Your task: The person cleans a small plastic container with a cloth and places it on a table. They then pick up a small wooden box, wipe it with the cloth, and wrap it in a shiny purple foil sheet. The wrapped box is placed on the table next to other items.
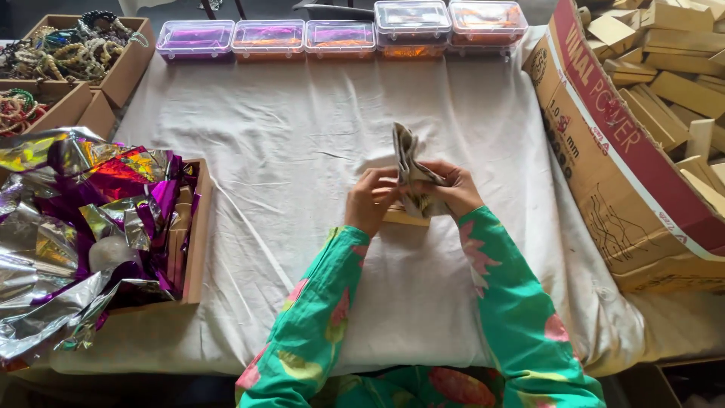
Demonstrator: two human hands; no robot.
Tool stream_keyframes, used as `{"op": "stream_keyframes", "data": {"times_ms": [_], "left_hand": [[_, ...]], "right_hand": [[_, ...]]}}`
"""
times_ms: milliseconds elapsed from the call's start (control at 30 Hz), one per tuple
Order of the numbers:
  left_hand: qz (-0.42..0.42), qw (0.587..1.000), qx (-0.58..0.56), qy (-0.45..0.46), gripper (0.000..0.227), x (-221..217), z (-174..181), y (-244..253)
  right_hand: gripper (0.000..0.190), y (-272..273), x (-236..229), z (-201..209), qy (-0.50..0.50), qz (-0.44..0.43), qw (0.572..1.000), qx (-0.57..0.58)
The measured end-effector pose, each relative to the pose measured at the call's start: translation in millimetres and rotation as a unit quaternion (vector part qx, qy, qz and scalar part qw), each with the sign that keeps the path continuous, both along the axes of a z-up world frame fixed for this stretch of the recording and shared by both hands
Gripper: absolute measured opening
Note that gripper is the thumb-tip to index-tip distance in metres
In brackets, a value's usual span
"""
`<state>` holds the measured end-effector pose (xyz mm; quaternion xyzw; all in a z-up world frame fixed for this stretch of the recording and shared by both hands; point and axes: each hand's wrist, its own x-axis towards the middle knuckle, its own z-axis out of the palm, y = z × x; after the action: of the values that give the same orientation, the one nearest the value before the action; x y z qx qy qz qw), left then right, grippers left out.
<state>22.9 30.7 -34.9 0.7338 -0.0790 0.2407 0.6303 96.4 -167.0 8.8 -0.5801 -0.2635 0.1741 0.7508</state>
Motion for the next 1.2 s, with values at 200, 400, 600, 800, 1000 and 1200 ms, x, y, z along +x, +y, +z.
{"op": "stream_keyframes", "data": {"times_ms": [200,400,600,800,1000,1200], "left_hand": [[-0.031,0.963,-0.268,0.016,0.017,35.4,-46.6,27.1],[-0.056,0.934,-0.347,0.059,0.022,6.1,8.8,24.5],[-0.151,0.929,-0.337,0.022,0.032,-2.2,22.7,13.1],[0.055,0.998,-0.031,-0.002,0.056,-25.2,73.9,12.2],[0.07,0.918,0.39,-0.023,0.038,-25.5,43.7,27.2],[0.101,0.89,0.444,-0.005,0.033,-22.1,36.9,19.6]], "right_hand": [[0.034,-46.1,64.5,-72.8,0.187,-0.007,0.97,0.156],[0.066,-4.5,7.7,0.7,-0.104,-0.109,0.989,0.006],[0.076,15.7,-25.4,-4.0,0.261,0.186,0.94,0.118],[0.038,-2.1,24.9,-62.2,0.03,-0.133,0.988,0.071],[0.03,-29.5,35.5,-20.6,0.121,-0.273,0.927,0.225],[0.04,-35.8,33.0,-11.4,0.21,-0.265,0.904,0.261]]}}
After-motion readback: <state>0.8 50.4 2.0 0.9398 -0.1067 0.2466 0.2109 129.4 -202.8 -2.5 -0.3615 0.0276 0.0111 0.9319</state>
